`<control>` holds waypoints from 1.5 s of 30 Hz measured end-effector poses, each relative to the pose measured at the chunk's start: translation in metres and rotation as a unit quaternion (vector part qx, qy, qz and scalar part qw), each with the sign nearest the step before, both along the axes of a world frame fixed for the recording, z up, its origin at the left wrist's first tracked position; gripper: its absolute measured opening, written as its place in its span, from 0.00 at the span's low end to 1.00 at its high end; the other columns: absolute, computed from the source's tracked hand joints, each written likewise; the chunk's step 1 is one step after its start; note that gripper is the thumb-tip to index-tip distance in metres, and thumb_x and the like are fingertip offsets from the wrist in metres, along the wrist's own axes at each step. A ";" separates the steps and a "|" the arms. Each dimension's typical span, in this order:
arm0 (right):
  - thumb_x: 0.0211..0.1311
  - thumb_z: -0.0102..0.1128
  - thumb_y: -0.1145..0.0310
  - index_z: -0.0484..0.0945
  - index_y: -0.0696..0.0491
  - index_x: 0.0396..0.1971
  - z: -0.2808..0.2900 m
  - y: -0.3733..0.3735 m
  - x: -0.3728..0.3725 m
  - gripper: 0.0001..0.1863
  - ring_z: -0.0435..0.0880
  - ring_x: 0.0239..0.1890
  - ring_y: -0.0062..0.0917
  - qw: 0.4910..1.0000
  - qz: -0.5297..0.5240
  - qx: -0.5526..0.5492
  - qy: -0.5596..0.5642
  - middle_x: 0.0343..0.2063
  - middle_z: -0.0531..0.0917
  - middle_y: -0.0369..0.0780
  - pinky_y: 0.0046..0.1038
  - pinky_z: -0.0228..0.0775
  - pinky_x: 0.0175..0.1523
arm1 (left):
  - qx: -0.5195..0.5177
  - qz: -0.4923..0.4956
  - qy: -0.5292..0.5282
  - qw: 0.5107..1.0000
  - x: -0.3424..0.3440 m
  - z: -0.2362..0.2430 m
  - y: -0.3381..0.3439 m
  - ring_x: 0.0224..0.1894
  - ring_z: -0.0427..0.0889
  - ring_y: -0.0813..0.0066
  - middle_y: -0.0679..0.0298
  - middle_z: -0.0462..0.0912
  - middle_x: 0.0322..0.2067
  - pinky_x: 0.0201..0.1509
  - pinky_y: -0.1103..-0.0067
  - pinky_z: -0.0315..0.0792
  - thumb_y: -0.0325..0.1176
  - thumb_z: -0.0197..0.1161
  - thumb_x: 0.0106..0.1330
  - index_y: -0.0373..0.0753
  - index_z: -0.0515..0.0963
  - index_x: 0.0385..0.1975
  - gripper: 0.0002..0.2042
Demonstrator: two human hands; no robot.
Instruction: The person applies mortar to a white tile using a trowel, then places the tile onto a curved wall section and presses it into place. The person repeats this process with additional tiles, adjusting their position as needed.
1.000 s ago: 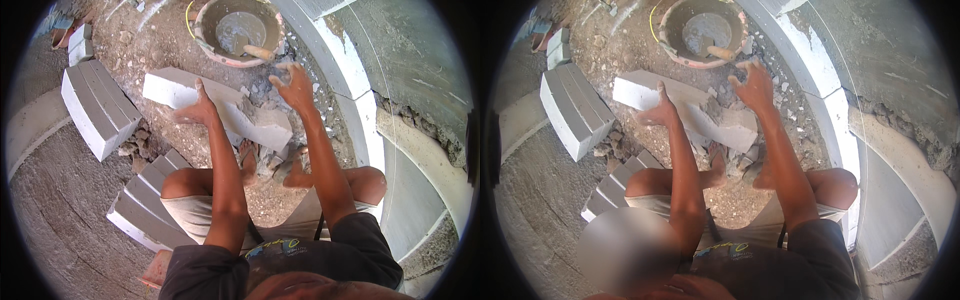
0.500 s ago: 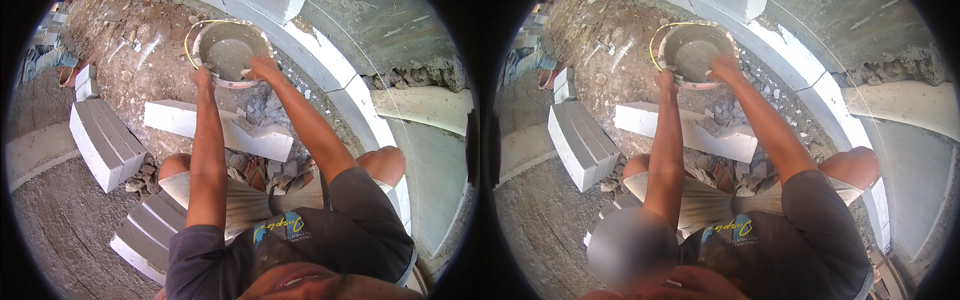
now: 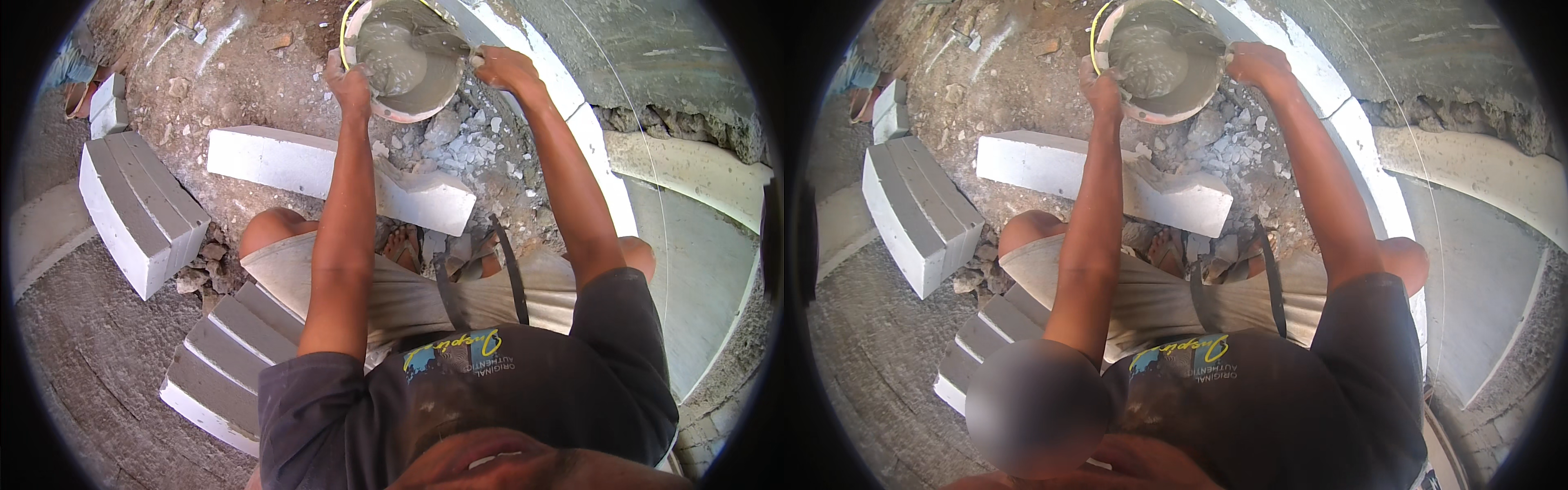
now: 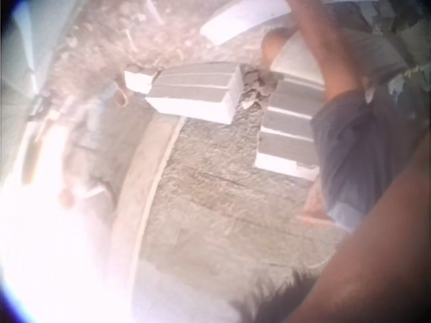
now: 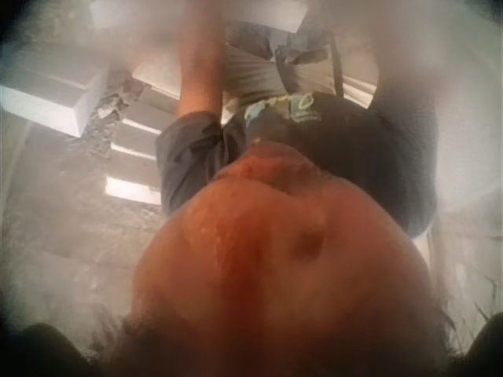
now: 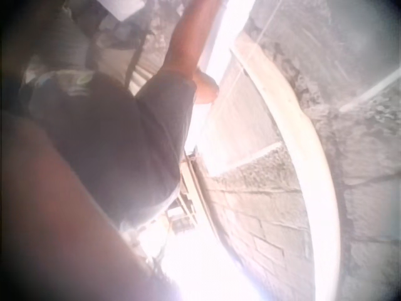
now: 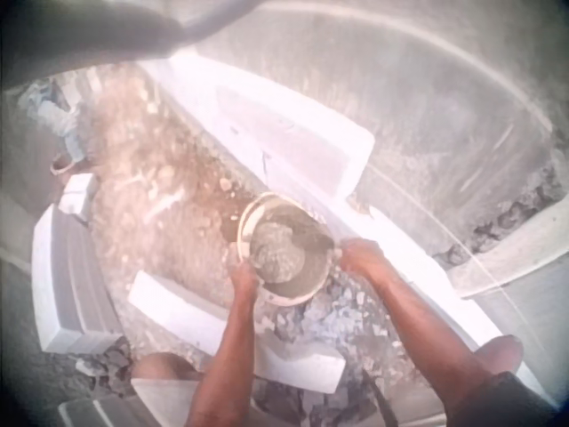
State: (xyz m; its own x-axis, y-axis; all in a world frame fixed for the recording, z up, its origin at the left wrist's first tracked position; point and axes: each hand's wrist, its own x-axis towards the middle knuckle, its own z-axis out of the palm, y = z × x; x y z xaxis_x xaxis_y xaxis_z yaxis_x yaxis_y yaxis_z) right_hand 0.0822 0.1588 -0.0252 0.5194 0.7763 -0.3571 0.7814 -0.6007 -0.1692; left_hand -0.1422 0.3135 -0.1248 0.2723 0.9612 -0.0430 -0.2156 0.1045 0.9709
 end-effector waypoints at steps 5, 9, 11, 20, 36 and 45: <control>0.56 0.64 0.60 0.88 0.56 0.39 -0.066 0.017 -0.046 0.17 0.89 0.38 0.43 0.991 0.084 -0.010 0.099 0.39 0.89 0.47 0.42 0.81 0.45 | -0.017 0.011 -0.034 0.999 0.004 0.003 -0.002 0.38 0.80 0.76 0.66 0.81 0.38 0.44 0.78 0.76 0.14 0.58 0.53 0.35 0.78 0.43 0.17; 0.62 0.64 0.54 0.87 0.53 0.46 -0.084 0.011 -0.065 0.20 0.84 0.23 0.34 0.937 0.029 0.082 0.340 0.34 0.88 0.40 0.36 0.80 0.34 | -0.031 0.013 -0.056 0.998 0.004 0.005 0.001 0.38 0.78 0.77 0.67 0.80 0.37 0.45 0.79 0.73 0.16 0.64 0.56 0.37 0.78 0.41 0.14; 0.67 0.63 0.50 0.85 0.51 0.50 -0.080 0.004 -0.062 0.23 0.78 0.18 0.24 0.862 -0.093 0.022 0.498 0.29 0.84 0.36 0.28 0.74 0.25 | -0.031 0.015 -0.055 0.998 0.004 0.006 0.004 0.38 0.76 0.78 0.69 0.79 0.36 0.46 0.79 0.71 0.17 0.66 0.58 0.37 0.78 0.40 0.12; 0.68 0.62 0.39 0.83 0.54 0.46 -0.053 -0.027 -0.065 0.29 0.70 0.13 0.12 0.730 -0.231 0.050 0.641 0.18 0.73 0.30 0.18 0.62 0.13 | -0.027 0.024 -0.066 0.997 0.002 -0.010 0.021 0.39 0.73 0.78 0.72 0.76 0.35 0.48 0.78 0.67 0.21 0.68 0.62 0.39 0.78 0.40 0.10; 0.64 0.64 0.52 0.83 0.49 0.58 0.110 -0.129 0.029 0.26 0.82 0.24 0.23 0.967 -0.198 0.112 0.110 0.28 0.85 0.39 0.28 0.75 0.31 | -0.073 0.047 -0.045 0.995 -0.005 -0.012 0.058 0.48 0.82 0.61 0.57 0.83 0.48 0.55 0.66 0.75 0.15 0.63 0.54 0.33 0.77 0.54 0.24; 0.59 0.67 0.49 0.84 0.39 0.58 0.070 -0.194 0.033 0.27 0.85 0.53 0.42 0.969 -0.223 0.085 -0.065 0.49 0.88 0.45 0.40 0.75 0.59 | -0.132 0.031 -0.044 0.990 -0.014 -0.039 0.087 0.53 0.82 0.58 0.55 0.82 0.52 0.59 0.65 0.75 0.15 0.63 0.54 0.32 0.76 0.59 0.27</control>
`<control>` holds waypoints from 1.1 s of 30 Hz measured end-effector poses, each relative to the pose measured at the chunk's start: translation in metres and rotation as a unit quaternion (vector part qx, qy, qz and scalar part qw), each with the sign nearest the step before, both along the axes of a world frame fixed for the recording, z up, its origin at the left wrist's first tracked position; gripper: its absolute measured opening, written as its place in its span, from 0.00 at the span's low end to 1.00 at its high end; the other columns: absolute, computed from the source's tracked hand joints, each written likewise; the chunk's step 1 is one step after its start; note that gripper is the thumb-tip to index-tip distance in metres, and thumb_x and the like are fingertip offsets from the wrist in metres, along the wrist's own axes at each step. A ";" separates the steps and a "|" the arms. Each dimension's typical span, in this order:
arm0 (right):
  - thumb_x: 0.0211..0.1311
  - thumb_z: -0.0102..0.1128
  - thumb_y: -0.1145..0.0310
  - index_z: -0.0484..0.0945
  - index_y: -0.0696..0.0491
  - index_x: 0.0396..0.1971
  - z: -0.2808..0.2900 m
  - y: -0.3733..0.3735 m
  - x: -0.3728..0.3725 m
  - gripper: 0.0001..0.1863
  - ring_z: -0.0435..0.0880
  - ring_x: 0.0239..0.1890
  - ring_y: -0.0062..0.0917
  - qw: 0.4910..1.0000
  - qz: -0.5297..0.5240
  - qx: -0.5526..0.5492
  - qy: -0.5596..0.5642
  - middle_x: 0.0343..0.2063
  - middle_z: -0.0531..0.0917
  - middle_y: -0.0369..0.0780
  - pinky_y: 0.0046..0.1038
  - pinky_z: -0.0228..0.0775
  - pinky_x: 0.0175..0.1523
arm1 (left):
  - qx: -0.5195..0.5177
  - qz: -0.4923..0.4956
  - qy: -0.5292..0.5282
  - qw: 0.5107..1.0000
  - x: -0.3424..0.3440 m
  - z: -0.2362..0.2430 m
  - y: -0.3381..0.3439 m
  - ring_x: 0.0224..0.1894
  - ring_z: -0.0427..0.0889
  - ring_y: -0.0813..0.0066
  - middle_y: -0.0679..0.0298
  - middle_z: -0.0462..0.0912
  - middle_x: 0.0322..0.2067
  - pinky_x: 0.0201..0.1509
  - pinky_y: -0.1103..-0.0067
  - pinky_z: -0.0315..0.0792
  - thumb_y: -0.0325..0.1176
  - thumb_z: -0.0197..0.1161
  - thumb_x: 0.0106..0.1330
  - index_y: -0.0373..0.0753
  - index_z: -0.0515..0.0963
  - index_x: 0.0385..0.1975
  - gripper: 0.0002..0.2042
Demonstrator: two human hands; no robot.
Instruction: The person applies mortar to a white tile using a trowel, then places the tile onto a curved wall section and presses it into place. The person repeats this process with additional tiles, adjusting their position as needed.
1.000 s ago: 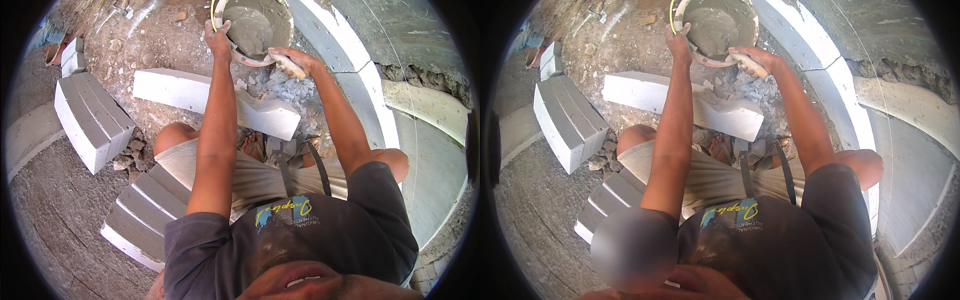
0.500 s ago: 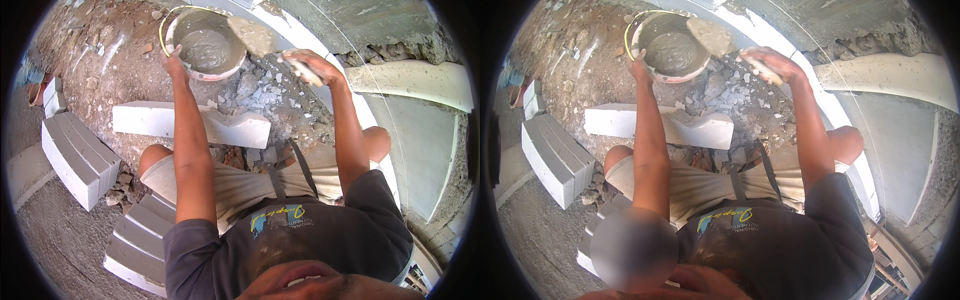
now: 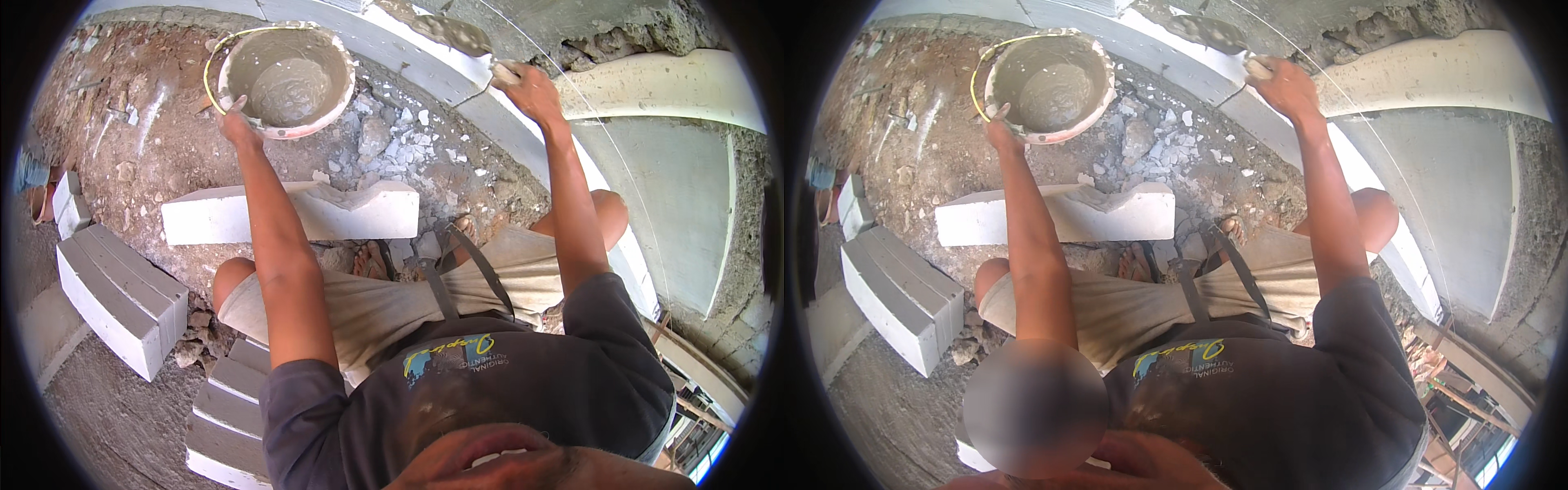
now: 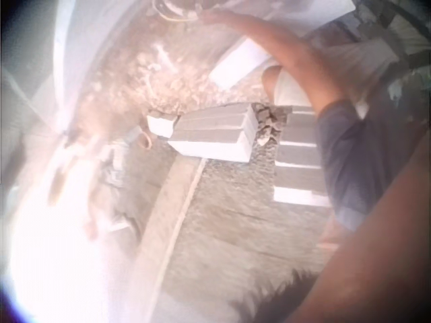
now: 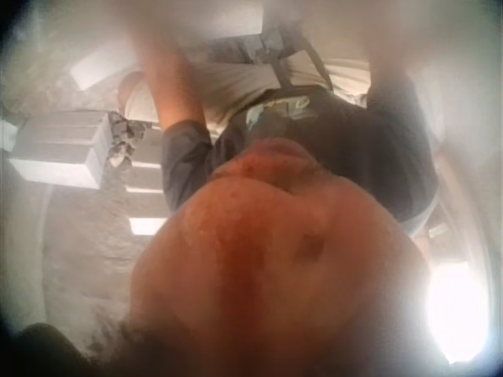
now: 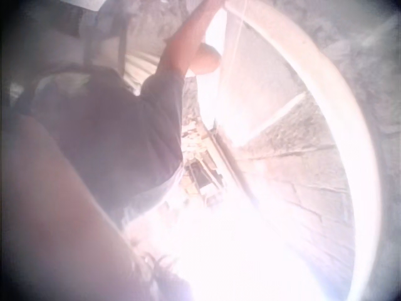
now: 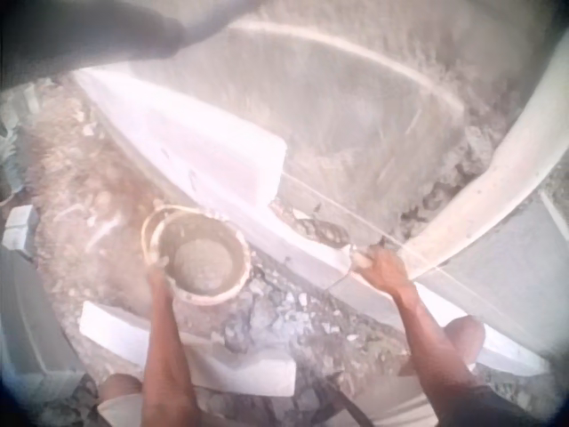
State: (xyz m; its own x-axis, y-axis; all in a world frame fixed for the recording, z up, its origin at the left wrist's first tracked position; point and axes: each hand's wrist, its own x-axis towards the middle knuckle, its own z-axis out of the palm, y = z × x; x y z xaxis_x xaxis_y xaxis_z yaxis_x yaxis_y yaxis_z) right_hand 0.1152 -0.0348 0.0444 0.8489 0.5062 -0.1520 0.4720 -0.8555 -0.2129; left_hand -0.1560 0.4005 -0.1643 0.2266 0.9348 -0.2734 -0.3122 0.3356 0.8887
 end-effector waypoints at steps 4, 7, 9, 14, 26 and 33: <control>0.59 0.68 0.48 0.83 0.39 0.59 0.010 -0.071 -0.007 0.28 0.86 0.52 0.43 0.998 -0.058 -0.014 0.005 0.50 0.88 0.46 0.40 0.75 0.59 | 0.005 -0.024 0.007 1.000 -0.007 -0.020 0.017 0.53 0.82 0.58 0.56 0.82 0.52 0.57 0.64 0.77 0.16 0.64 0.55 0.32 0.76 0.58 0.26; 0.58 0.68 0.47 0.84 0.39 0.58 0.014 -0.103 -0.013 0.28 0.86 0.52 0.43 0.997 -0.071 -0.006 -0.020 0.49 0.88 0.47 0.41 0.75 0.59 | -0.030 -0.044 -0.001 0.999 -0.012 -0.028 0.031 0.51 0.83 0.60 0.57 0.82 0.52 0.54 0.65 0.78 0.16 0.64 0.57 0.34 0.77 0.58 0.25; 0.58 0.68 0.47 0.85 0.39 0.57 0.012 -0.114 -0.013 0.26 0.86 0.52 0.45 0.997 -0.079 0.026 -0.002 0.49 0.87 0.49 0.40 0.75 0.57 | -0.054 -0.067 0.010 0.996 -0.015 -0.027 0.038 0.50 0.82 0.62 0.59 0.82 0.51 0.51 0.66 0.79 0.18 0.66 0.58 0.35 0.77 0.58 0.25; 0.58 0.67 0.50 0.85 0.41 0.57 0.000 -0.142 -0.008 0.26 0.86 0.47 0.47 0.996 -0.083 0.041 -0.018 0.45 0.88 0.50 0.41 0.76 0.54 | 0.022 -0.190 0.131 0.973 -0.024 0.008 0.044 0.48 0.79 0.69 0.64 0.80 0.46 0.53 0.68 0.77 0.32 0.75 0.60 0.40 0.77 0.59 0.26; 0.60 0.67 0.62 0.85 0.50 0.57 -0.020 -0.107 -0.040 0.24 0.76 0.27 0.21 0.966 -0.166 0.177 0.085 0.27 0.83 0.35 0.25 0.70 0.36 | 0.048 -0.318 0.220 0.921 -0.029 0.008 0.096 0.39 0.79 0.72 0.65 0.78 0.38 0.46 0.74 0.75 0.43 0.72 0.59 0.41 0.78 0.51 0.22; 0.61 0.65 0.48 0.85 0.42 0.53 -0.057 0.091 -0.048 0.23 0.89 0.40 0.35 0.977 0.202 0.015 0.071 0.39 0.90 0.42 0.39 0.79 0.49 | 0.128 -0.161 -0.003 0.979 -0.004 -0.005 0.034 0.40 0.81 0.71 0.59 0.80 0.40 0.45 0.73 0.81 0.23 0.57 0.66 0.37 0.74 0.53 0.15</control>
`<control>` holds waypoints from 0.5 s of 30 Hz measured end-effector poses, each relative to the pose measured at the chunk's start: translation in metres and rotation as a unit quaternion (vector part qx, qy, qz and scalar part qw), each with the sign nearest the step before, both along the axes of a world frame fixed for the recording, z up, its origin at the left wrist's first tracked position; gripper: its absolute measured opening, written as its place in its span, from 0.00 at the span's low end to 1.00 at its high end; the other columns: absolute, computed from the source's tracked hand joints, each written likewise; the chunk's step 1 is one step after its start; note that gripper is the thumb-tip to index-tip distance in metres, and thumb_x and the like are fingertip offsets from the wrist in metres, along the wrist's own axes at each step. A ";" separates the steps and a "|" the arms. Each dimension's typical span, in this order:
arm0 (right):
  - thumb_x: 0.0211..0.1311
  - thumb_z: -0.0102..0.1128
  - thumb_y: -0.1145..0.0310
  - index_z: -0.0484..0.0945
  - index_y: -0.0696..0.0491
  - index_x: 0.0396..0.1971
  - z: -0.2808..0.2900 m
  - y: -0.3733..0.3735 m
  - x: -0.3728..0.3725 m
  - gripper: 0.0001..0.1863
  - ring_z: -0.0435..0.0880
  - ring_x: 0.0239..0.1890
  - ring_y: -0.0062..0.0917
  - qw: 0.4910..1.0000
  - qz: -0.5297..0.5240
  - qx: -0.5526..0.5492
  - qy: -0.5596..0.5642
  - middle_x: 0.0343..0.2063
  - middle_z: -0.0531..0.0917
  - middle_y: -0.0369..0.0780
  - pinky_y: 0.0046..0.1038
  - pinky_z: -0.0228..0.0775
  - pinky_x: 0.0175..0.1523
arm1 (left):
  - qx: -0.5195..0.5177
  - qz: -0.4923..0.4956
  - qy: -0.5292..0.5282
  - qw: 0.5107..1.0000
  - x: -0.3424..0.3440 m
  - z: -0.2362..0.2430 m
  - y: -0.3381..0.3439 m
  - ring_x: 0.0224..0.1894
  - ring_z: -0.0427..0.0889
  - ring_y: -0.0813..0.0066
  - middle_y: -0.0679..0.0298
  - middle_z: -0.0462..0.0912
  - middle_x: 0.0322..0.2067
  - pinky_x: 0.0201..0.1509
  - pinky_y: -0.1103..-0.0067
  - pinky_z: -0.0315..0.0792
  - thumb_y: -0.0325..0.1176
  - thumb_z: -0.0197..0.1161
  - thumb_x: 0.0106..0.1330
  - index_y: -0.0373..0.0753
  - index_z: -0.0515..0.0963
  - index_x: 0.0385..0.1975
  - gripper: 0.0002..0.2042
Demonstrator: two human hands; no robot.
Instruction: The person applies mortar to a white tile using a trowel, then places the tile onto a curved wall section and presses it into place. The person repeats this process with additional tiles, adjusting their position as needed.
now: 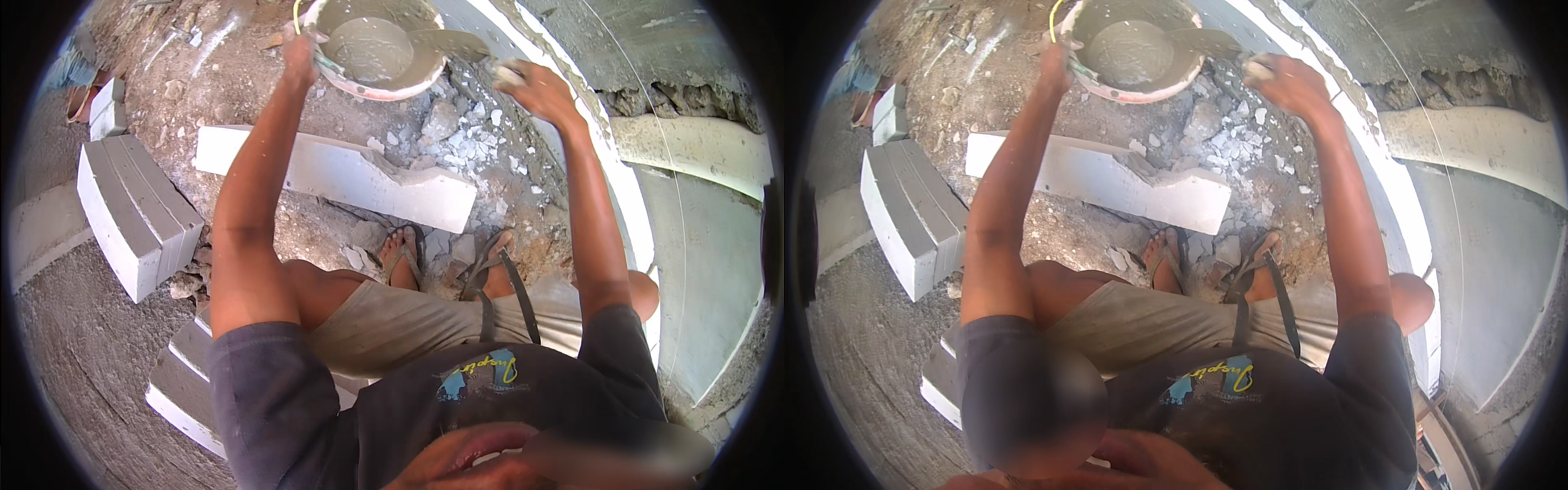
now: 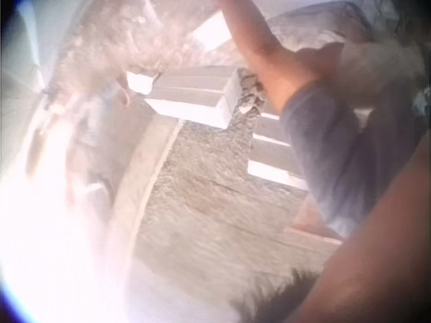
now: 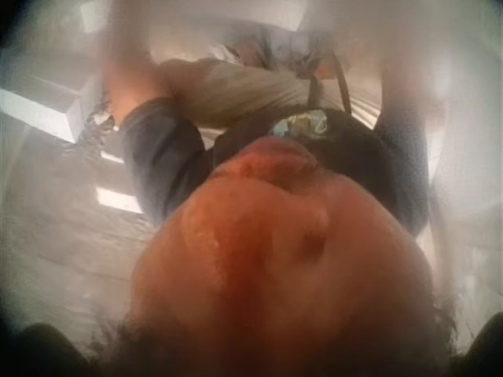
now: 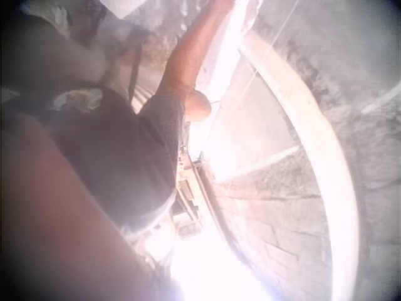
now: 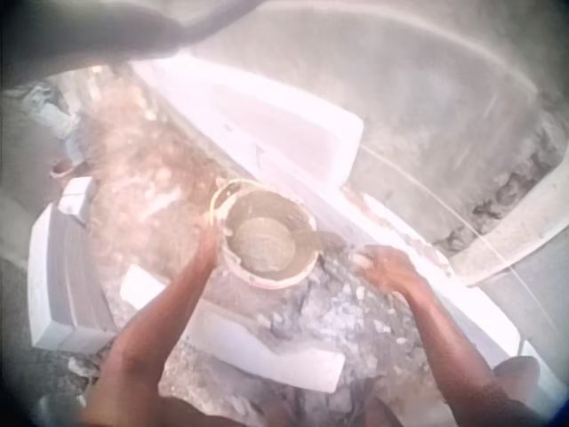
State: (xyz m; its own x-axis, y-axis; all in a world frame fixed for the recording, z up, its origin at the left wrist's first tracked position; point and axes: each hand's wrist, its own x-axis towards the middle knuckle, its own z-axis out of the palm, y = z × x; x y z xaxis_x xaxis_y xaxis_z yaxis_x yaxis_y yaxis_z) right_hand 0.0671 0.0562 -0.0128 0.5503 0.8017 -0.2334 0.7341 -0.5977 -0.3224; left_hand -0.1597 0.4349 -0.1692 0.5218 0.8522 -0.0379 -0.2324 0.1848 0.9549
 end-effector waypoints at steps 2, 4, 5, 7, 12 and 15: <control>0.59 0.66 0.50 0.86 0.45 0.50 -0.014 0.063 -0.001 0.22 0.90 0.43 0.38 0.999 0.023 -0.015 -0.042 0.39 0.90 0.44 0.40 0.80 0.50 | -0.074 0.029 0.058 0.995 0.001 0.014 -0.016 0.41 0.82 0.72 0.60 0.81 0.41 0.44 0.74 0.80 0.26 0.56 0.69 0.38 0.75 0.53 0.14; 0.54 0.68 0.54 0.88 0.48 0.45 -0.023 0.122 -0.007 0.21 0.90 0.44 0.40 0.986 0.026 -0.104 -0.127 0.39 0.90 0.46 0.41 0.81 0.49 | 0.036 0.073 0.112 0.990 0.009 0.030 -0.030 0.39 0.79 0.76 0.65 0.79 0.39 0.40 0.75 0.77 0.27 0.57 0.69 0.40 0.75 0.54 0.14; 0.52 0.68 0.55 0.89 0.49 0.43 -0.025 0.142 -0.012 0.20 0.90 0.44 0.41 0.987 0.046 -0.112 -0.104 0.38 0.90 0.46 0.41 0.81 0.49 | 0.023 0.063 0.093 0.993 0.011 0.038 -0.037 0.39 0.78 0.77 0.66 0.78 0.39 0.41 0.76 0.76 0.25 0.57 0.68 0.40 0.75 0.53 0.14; 0.50 0.68 0.57 0.90 0.51 0.41 -0.035 0.157 -0.028 0.20 0.90 0.44 0.42 0.981 0.099 -0.163 -0.047 0.39 0.90 0.47 0.41 0.81 0.48 | 0.024 0.049 0.068 0.996 0.016 0.050 -0.052 0.41 0.78 0.76 0.64 0.79 0.40 0.44 0.75 0.77 0.19 0.52 0.63 0.38 0.75 0.51 0.17; 0.54 0.70 0.56 0.89 0.53 0.41 -0.055 0.126 -0.039 0.20 0.90 0.35 0.36 0.970 0.091 -0.119 0.189 0.40 0.90 0.45 0.39 0.81 0.42 | -0.003 0.050 0.028 0.998 0.026 0.068 -0.070 0.43 0.80 0.73 0.61 0.80 0.42 0.46 0.75 0.77 0.16 0.49 0.59 0.36 0.74 0.49 0.18; 0.59 0.69 0.51 0.87 0.52 0.43 -0.065 0.103 -0.029 0.20 0.83 0.23 0.26 0.899 0.053 -0.026 0.434 0.31 0.86 0.38 0.33 0.77 0.28 | 0.048 0.064 0.086 0.993 0.025 0.073 -0.068 0.43 0.80 0.73 0.61 0.80 0.42 0.46 0.74 0.77 0.18 0.49 0.62 0.36 0.74 0.49 0.16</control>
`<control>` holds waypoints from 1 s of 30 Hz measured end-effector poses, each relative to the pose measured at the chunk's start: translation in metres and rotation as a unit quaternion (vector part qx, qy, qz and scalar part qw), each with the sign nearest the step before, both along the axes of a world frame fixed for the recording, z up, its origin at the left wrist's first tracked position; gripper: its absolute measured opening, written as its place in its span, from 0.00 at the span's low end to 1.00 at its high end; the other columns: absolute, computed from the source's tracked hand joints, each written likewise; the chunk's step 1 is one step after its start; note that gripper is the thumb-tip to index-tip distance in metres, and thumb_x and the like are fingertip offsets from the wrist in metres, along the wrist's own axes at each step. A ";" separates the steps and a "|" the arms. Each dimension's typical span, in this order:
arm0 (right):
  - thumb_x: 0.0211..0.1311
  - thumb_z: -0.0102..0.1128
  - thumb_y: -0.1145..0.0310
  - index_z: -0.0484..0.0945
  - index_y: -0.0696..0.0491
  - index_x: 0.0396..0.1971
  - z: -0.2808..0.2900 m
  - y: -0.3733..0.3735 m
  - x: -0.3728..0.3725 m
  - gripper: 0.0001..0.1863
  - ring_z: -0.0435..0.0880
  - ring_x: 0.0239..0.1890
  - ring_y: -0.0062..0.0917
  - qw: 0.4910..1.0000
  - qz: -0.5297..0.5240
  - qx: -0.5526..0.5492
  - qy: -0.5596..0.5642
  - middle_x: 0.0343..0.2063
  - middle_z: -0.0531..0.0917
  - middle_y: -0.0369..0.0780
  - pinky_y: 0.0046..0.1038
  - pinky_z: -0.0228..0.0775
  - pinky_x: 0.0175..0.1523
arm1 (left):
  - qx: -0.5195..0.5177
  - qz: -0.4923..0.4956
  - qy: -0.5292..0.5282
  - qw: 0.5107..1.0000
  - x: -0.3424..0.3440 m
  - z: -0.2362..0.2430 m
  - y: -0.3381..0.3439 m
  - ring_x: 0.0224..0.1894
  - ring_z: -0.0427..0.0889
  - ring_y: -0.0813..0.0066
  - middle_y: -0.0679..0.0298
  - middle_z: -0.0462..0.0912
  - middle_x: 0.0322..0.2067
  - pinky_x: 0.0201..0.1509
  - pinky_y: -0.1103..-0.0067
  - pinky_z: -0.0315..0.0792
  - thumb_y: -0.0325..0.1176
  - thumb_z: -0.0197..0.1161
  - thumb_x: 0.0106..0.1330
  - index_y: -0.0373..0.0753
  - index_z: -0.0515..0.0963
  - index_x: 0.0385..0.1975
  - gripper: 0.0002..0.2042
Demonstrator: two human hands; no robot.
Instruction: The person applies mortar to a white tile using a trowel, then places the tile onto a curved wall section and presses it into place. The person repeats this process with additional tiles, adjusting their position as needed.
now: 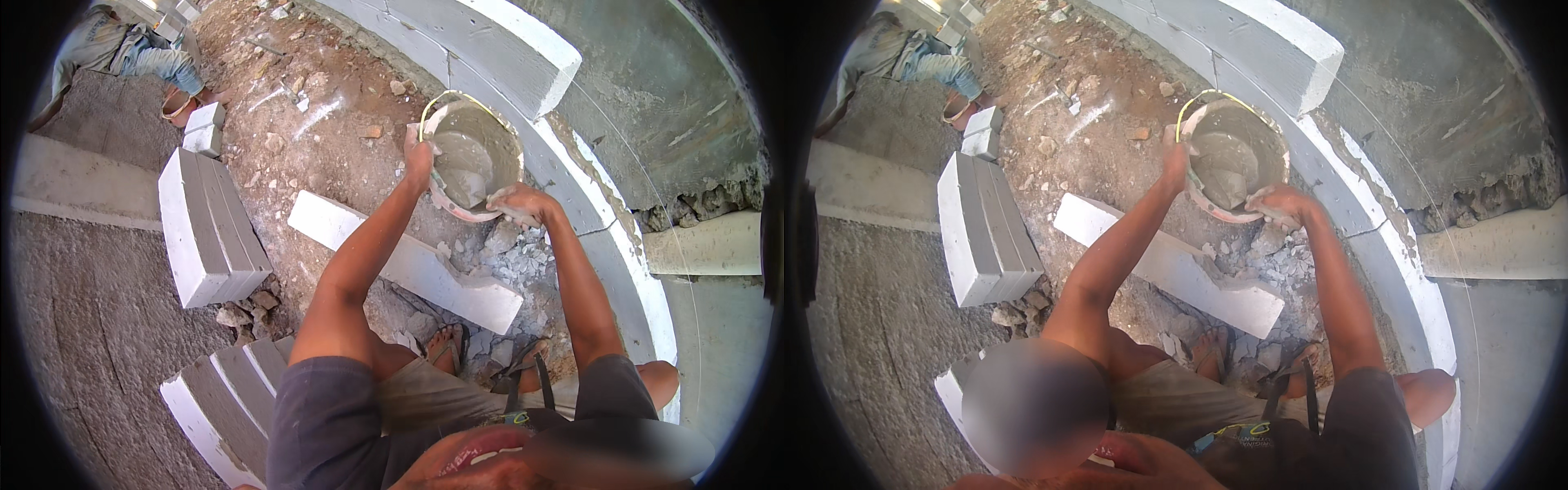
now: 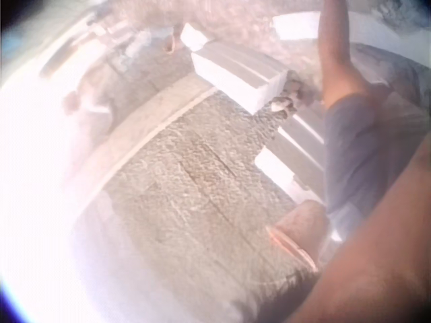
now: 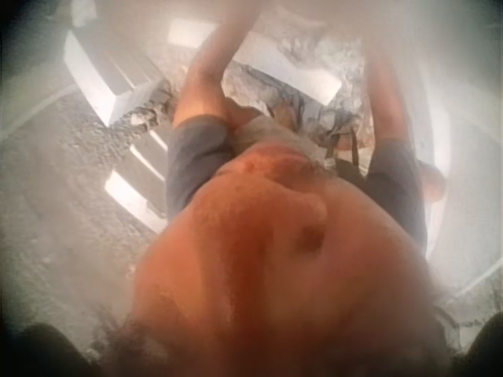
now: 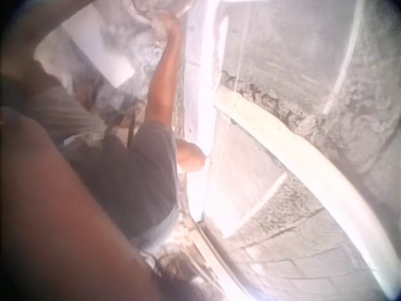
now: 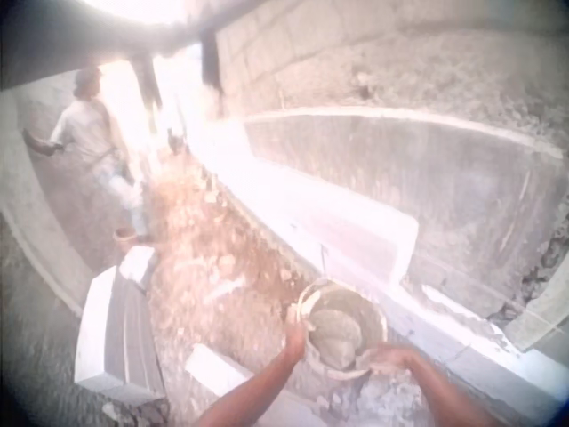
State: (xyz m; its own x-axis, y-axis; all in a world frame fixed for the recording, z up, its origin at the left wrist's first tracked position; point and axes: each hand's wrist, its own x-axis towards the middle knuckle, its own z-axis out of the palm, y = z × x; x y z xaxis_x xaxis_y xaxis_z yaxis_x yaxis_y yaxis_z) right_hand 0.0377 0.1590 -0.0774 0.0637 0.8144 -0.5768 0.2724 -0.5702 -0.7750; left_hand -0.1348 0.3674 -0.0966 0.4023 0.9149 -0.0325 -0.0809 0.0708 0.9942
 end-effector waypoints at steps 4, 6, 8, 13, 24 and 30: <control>0.67 0.62 0.49 0.85 0.51 0.40 -0.017 -0.020 0.003 0.19 0.71 0.13 0.14 0.952 -0.149 -0.110 0.243 0.19 0.75 0.30 0.18 0.64 0.14 | -0.069 -0.008 -0.019 0.997 -0.003 -0.013 0.007 0.41 0.80 0.69 0.59 0.79 0.42 0.42 0.70 0.79 0.24 0.50 0.68 0.37 0.75 0.51 0.14; 0.69 0.61 0.48 0.83 0.51 0.37 -0.023 -0.027 0.001 0.19 0.71 0.12 0.14 0.977 -0.134 -0.077 0.149 0.20 0.77 0.31 0.20 0.62 0.13 | -0.061 -0.038 -0.070 0.995 -0.005 -0.029 0.012 0.40 0.80 0.67 0.58 0.79 0.41 0.42 0.69 0.79 0.23 0.49 0.67 0.37 0.75 0.52 0.15; 0.68 0.61 0.47 0.84 0.51 0.39 -0.022 -0.034 -0.004 0.21 0.70 0.12 0.14 0.976 -0.160 -0.065 0.136 0.21 0.77 0.31 0.20 0.62 0.12 | -0.049 -0.013 -0.044 0.998 -0.005 -0.048 0.023 0.40 0.80 0.67 0.59 0.79 0.41 0.42 0.70 0.79 0.23 0.50 0.67 0.37 0.74 0.52 0.15; 0.66 0.63 0.46 0.85 0.52 0.46 0.020 -0.080 -0.001 0.23 0.70 0.12 0.14 0.967 -0.223 0.024 0.124 0.22 0.79 0.32 0.20 0.63 0.14 | -0.068 0.030 0.106 0.992 -0.012 -0.092 0.086 0.38 0.79 0.70 0.64 0.79 0.38 0.42 0.70 0.78 0.27 0.50 0.70 0.41 0.76 0.50 0.12; 0.58 0.68 0.53 0.84 0.50 0.56 0.122 -0.343 0.056 0.27 0.87 0.35 0.33 0.836 -0.276 -0.064 -0.471 0.38 0.89 0.42 0.33 0.79 0.44 | -0.129 -0.078 0.009 0.989 -0.032 -0.112 0.141 0.42 0.82 0.69 0.62 0.82 0.43 0.44 0.71 0.79 0.18 0.54 0.59 0.38 0.75 0.57 0.23; 0.53 0.67 0.53 0.85 0.43 0.54 0.136 -0.483 0.045 0.26 0.84 0.56 0.42 0.722 -0.288 -0.238 -0.582 0.53 0.86 0.41 0.41 0.74 0.61 | -0.108 -0.138 0.011 0.985 -0.047 -0.124 0.168 0.44 0.82 0.65 0.60 0.82 0.46 0.49 0.68 0.79 0.16 0.56 0.56 0.38 0.74 0.59 0.27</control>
